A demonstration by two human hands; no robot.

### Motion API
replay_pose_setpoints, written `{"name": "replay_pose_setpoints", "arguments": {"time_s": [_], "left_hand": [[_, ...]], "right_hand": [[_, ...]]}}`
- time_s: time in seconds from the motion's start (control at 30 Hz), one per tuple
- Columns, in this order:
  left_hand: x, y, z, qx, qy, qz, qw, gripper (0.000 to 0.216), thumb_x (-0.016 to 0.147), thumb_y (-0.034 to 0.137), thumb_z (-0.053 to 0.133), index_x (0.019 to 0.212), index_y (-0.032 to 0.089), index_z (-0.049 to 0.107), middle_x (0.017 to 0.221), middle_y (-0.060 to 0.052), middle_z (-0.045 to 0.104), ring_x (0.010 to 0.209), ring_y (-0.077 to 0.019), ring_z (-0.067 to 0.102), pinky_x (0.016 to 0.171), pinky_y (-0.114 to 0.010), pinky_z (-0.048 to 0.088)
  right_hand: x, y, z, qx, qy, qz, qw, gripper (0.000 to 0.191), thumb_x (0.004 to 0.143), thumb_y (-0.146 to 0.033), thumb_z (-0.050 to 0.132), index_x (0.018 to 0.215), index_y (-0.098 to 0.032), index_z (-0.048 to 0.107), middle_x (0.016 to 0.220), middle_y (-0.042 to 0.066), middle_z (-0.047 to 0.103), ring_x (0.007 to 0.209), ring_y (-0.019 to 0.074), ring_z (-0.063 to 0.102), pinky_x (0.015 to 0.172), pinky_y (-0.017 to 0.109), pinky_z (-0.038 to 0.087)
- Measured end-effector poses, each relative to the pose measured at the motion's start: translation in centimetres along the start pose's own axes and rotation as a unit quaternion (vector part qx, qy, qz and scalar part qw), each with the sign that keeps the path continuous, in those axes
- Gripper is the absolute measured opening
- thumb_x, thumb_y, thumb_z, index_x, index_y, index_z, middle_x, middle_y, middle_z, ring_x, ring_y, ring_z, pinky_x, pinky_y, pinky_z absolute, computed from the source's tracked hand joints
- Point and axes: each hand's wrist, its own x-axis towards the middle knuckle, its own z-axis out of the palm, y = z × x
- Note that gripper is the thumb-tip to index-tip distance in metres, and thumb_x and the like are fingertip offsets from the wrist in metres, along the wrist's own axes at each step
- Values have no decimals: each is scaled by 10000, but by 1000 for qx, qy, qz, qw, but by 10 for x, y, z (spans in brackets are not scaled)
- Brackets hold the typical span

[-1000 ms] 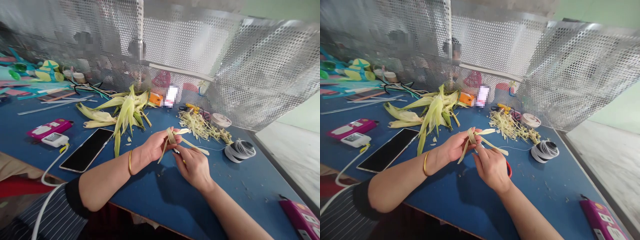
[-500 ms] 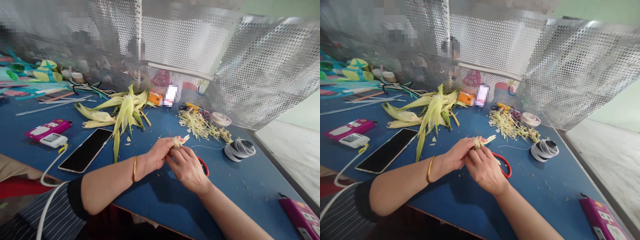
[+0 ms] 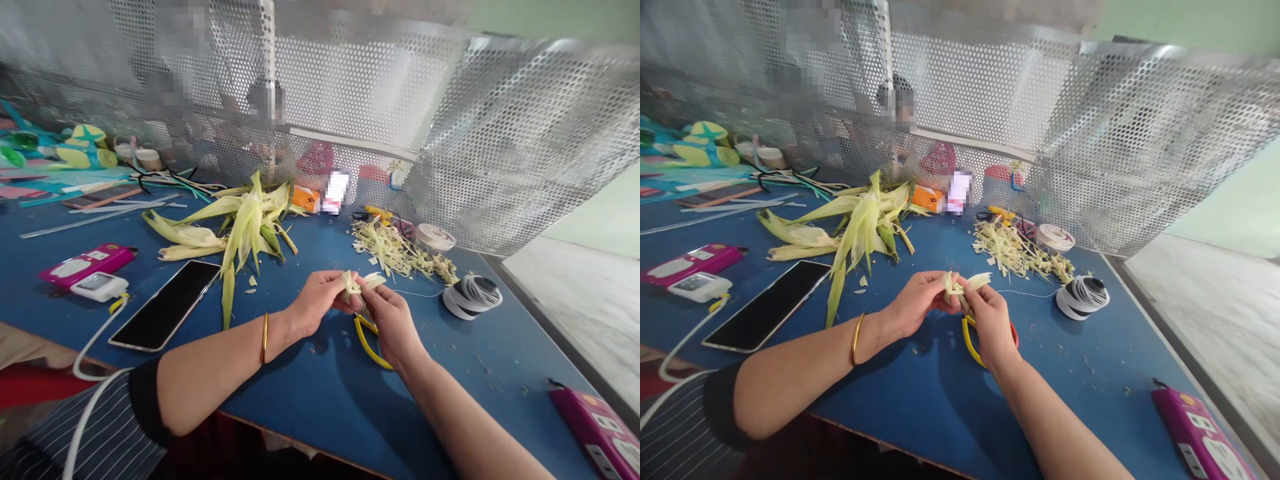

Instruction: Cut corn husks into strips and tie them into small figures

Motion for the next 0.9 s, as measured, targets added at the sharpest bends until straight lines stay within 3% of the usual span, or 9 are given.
{"name": "replay_pose_setpoints", "arguments": {"time_s": [0.17,0.43,0.63,0.9], "left_hand": [[0,0,0,-9,-26,-1,1000,341,745,447,729,873,131,747,577,-17,625,526,-99,562,574,-240,498],[-1,5,2,-58,-15,-27,998,215,779,251,631,959,138,666,624,-9,632,559,-115,603,604,-246,526],[2,2,-1,-94,-23,-45,994,142,738,200,587,816,101,653,709,-63,659,653,-139,638,700,-279,567],[-2,3,2,-71,-49,-33,996,226,670,271,770,788,114,658,737,-44,666,693,-126,637,772,-274,541]], "right_hand": [[-3,-4,3,60,31,-2,998,345,621,-406,854,717,-153,640,584,-34,610,502,82,481,490,221,337],[-2,-6,5,126,33,-33,991,316,600,-348,861,765,-162,665,680,-6,681,568,124,587,572,257,467],[0,-3,3,112,47,-40,992,306,614,-363,839,773,-177,655,700,2,677,591,147,594,570,278,474],[1,-3,2,96,42,-45,994,335,618,-420,831,680,-188,597,592,-33,594,521,113,505,507,253,409]]}}
